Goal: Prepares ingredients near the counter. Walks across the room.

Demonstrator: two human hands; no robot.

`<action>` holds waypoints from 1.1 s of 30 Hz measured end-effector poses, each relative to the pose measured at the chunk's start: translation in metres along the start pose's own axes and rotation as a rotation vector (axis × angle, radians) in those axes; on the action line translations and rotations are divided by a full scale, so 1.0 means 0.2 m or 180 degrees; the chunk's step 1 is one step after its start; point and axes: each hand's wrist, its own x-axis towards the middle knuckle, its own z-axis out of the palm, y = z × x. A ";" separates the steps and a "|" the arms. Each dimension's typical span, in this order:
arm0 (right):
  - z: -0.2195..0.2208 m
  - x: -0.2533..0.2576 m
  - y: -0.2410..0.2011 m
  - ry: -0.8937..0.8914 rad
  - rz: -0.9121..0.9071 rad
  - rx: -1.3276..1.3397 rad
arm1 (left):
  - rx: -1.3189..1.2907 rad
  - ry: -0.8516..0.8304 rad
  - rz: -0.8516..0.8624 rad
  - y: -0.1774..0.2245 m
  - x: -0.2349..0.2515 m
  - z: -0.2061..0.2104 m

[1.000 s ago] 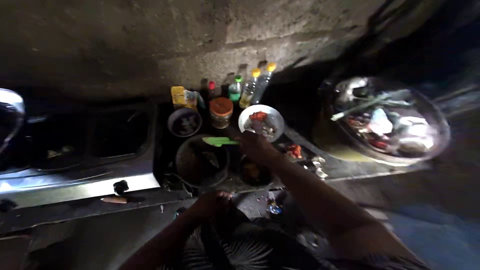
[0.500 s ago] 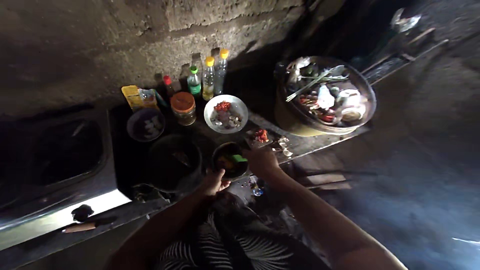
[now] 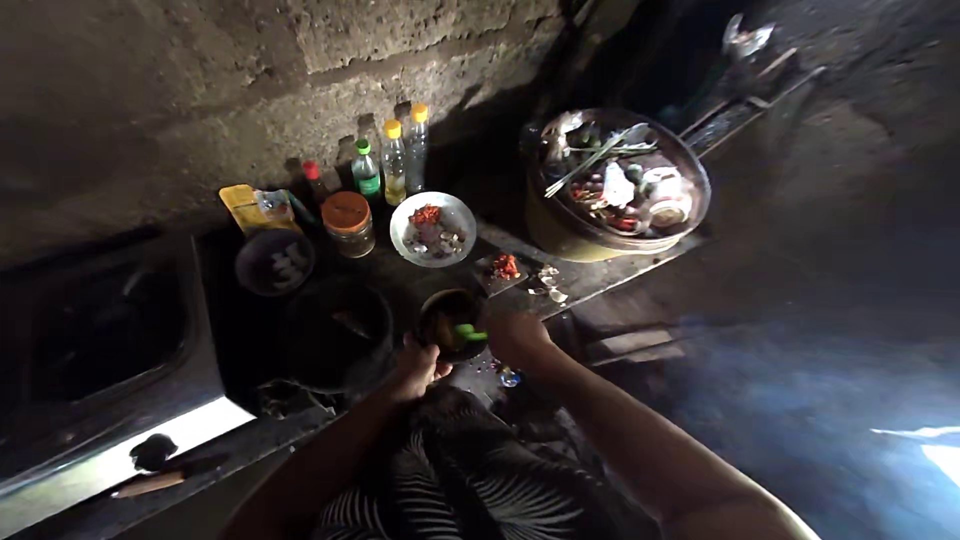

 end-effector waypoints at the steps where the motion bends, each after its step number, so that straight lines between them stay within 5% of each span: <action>1: 0.01 -0.02 -0.01 -0.0022 0.0019 0.0051 | 0.0006 -0.0048 0.0033 0.00 -0.01 -0.01; 33: 0.21 -0.50 -0.36 0.0381 0.0794 0.0404 | 0.0047 -0.0832 0.0327 -0.06 -0.33 -0.35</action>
